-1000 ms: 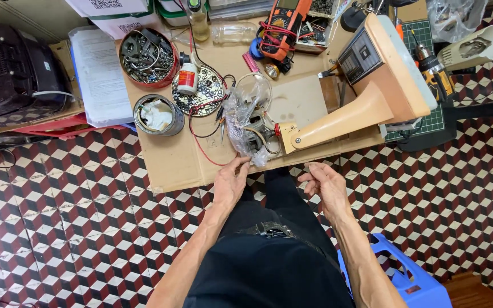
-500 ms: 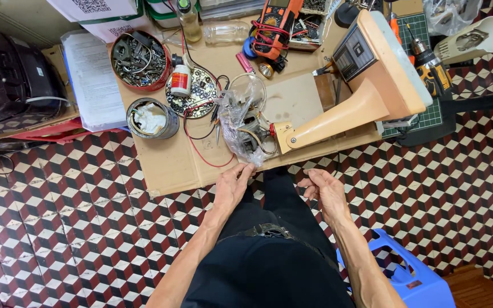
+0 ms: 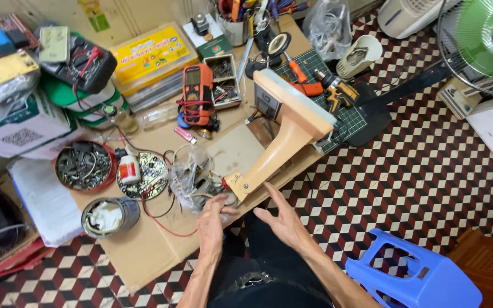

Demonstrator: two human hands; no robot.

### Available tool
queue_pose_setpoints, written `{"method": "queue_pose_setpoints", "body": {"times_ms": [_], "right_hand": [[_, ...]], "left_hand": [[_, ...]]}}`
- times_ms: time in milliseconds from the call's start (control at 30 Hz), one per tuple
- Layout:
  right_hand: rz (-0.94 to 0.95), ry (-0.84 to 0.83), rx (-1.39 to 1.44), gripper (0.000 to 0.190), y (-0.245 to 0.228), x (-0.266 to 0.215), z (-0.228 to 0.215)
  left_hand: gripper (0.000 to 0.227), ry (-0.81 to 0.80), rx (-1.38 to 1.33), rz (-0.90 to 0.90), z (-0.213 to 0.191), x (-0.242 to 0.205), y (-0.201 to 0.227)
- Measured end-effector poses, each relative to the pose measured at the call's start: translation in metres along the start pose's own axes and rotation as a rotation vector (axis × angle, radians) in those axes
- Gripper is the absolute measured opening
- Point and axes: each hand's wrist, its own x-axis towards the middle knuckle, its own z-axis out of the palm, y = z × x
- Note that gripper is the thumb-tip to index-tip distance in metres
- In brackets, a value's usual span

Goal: Measure an appliance component with a ruler and mark it with a pen, then retrieve and inspect a power drill.

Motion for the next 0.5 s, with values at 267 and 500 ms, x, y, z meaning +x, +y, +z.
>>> {"method": "queue_pose_setpoints", "body": {"times_ms": [267, 500], "right_hand": [[-0.727, -0.162, -0.369, 0.064, -0.005, 0.029, 0.033], [-0.351, 0.157, -0.336, 0.058, -0.002, 0.053, 0.006]], "left_hand": [[0.082, -0.229, -1.095, -0.291, 0.034, -0.005, 0.056], [0.078, -0.349, -0.774, 0.076, -0.007, -0.040, 0.077]]}}
